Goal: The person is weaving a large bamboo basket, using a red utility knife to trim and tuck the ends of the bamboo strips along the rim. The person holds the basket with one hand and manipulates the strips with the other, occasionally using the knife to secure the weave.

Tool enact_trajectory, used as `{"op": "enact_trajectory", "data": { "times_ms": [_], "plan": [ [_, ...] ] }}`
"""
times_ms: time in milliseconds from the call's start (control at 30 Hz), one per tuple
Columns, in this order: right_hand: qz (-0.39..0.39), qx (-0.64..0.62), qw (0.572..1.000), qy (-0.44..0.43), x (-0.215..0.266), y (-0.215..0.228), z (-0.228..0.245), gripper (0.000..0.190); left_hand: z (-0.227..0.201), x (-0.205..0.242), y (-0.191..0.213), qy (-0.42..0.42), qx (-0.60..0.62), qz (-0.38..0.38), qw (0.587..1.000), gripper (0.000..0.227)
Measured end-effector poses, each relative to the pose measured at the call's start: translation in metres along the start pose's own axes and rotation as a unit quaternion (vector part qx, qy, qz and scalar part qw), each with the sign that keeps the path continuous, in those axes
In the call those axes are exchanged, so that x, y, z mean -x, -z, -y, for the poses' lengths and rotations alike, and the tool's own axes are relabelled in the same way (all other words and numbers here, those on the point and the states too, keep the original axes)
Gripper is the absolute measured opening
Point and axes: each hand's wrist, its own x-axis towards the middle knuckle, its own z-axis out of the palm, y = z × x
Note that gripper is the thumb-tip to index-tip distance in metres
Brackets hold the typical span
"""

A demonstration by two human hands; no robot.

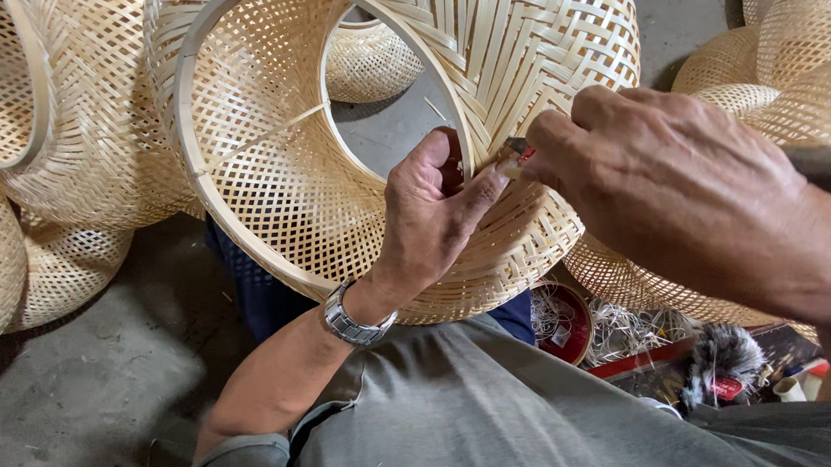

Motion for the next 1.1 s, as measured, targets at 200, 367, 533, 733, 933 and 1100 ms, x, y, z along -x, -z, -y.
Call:
{"op": "enact_trajectory", "data": {
  "times_ms": [200, 367, 533, 733, 933, 1100],
  "plan": [
    [0.107, -0.014, 0.994, -0.022, -0.015, 0.013, -0.002, 0.03, -0.001, -0.001, 0.003, -0.003, -0.041, -0.009, 0.999, 0.017],
    [0.135, -0.018, 0.99, -0.02, -0.019, 0.02, -0.005, 0.034, 0.0, -0.001, 0.004, 0.0, -0.036, -0.015, 0.999, 0.016],
    [0.102, -0.086, 0.991, 0.0, -0.016, 0.01, -0.008, 0.036, 0.002, -0.001, 0.005, -0.005, -0.013, -0.009, 1.0, 0.015],
    [-0.086, -0.095, 0.992, 0.02, 0.008, -0.04, 0.009, 0.029, 0.003, -0.004, -0.001, 0.004, 0.045, -0.032, 0.998, 0.017],
    [-0.172, -0.002, 0.985, 0.005, 0.016, -0.08, 0.019, 0.05, -0.005, 0.002, -0.003, 0.016, 0.062, -0.026, 0.998, 0.019],
    [-0.201, 0.079, 0.976, 0.009, 0.02, -0.091, 0.029, 0.051, -0.009, 0.004, -0.003, 0.011, 0.084, -0.014, 0.996, 0.02]
  ]
}}
